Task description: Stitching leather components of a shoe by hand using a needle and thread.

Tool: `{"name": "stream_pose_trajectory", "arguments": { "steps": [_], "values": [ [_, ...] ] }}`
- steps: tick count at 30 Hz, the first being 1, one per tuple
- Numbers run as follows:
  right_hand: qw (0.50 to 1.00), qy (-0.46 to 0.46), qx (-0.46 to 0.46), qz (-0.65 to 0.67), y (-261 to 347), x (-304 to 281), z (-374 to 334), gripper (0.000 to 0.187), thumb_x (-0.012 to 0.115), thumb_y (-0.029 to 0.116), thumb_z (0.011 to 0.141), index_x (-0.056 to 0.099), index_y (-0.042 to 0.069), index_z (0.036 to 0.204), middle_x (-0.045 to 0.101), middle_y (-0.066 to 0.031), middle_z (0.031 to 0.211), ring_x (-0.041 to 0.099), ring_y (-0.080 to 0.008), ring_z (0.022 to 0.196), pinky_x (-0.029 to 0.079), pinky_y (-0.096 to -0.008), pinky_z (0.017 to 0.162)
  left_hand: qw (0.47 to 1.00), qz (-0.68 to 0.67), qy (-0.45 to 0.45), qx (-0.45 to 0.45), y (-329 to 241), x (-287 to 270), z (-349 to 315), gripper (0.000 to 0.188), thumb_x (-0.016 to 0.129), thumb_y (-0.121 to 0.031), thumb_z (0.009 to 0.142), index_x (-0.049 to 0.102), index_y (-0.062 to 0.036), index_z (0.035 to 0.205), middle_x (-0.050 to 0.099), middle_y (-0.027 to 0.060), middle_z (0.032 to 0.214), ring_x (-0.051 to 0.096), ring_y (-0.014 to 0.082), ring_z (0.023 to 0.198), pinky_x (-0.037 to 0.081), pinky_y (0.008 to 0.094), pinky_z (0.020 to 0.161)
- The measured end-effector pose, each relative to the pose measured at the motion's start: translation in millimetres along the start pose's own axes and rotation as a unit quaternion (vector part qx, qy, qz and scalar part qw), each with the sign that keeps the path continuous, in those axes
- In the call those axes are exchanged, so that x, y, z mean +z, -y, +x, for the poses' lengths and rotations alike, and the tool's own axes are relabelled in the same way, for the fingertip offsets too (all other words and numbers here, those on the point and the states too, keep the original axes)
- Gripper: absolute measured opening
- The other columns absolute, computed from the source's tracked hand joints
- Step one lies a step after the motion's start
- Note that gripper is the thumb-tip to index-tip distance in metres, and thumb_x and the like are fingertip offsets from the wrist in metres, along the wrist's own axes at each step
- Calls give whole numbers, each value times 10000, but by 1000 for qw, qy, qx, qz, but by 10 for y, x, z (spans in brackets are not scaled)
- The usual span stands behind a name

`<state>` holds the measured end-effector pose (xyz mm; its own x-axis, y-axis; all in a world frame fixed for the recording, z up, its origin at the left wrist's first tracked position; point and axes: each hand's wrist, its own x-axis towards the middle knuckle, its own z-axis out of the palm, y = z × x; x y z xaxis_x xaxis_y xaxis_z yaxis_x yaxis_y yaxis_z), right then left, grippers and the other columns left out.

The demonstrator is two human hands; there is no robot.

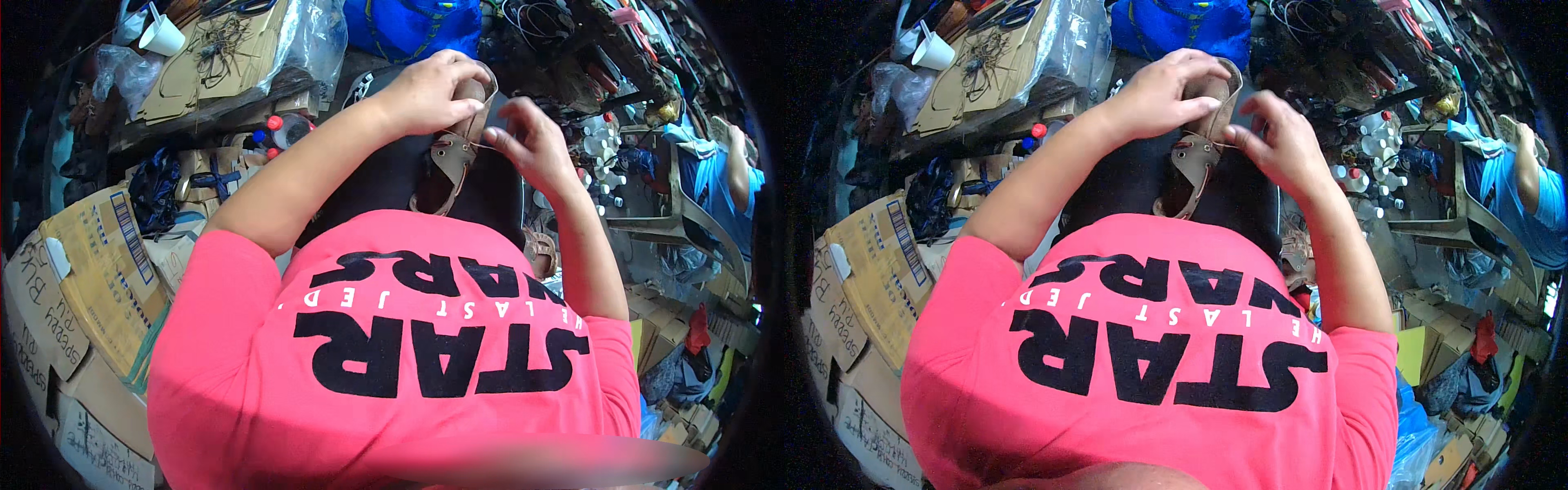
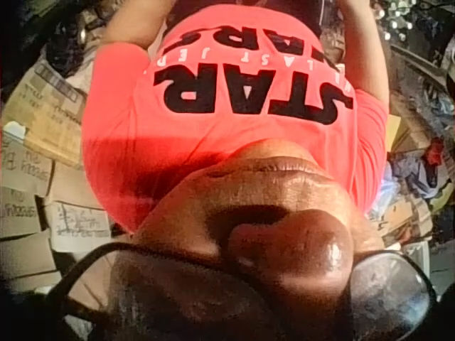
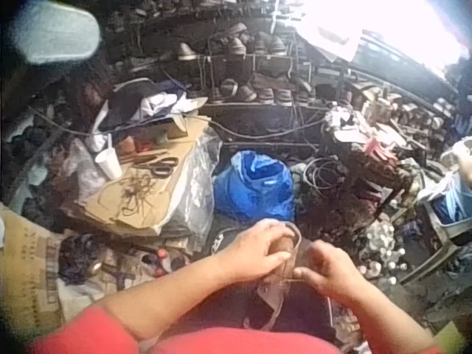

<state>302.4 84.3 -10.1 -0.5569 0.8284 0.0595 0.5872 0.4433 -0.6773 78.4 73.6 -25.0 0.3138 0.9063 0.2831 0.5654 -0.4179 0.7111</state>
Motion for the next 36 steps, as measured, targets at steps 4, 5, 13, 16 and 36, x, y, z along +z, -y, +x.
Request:
{"name": "stream_pose_trajectory", "arguments": {
  "steps": [4,5,13,16,36],
  "values": [
    [991,128,-7,-47,27,-22,-20,284,688,287,835,631,8,846,593,-187,724,595,-335,658,458,-399,593,999,-10,39,12,212,412,85,592,730,-272,746,483,-72,1245,440,191,1330,432,353,1253,356,400,1072],
    [991,128,-14,-39,19,-29,-13,284,688,287,835,631,8,846,593,-187,724,595,-335,658,458,-399,593,999,-12,26,29,236,484,75,580,728,-264,755,482,-67,1242,454,185,1317,428,353,1260,341,402,1081],
    [983,179,-29,-18,-59,-142,-179,278,629,205,851,512,-28,756,516,-207,698,531,-377,664,422,-438,617,998,-57,9,33,300,588,99,580,764,-256,746,486,-79,1224,464,171,1307,435,342,1255,347,405,1075],
    [985,166,-33,17,-2,-186,-242,250,633,160,858,501,-24,752,494,-143,684,471,-275,607,401,-378,587,998,-55,2,21,336,583,81,565,767,-248,747,492,-79,1212,477,164,1292,440,340,1246,352,405,1070],
    [995,97,4,-9,35,-154,-71,217,651,39,814,726,106,1006,591,-107,809,614,-237,714,493,-329,645,957,-105,269,-39,273,-2,390,252,750,-141,763,652,-54,979,598,71,968,598,194,924,484,319,838]
  ]
}}
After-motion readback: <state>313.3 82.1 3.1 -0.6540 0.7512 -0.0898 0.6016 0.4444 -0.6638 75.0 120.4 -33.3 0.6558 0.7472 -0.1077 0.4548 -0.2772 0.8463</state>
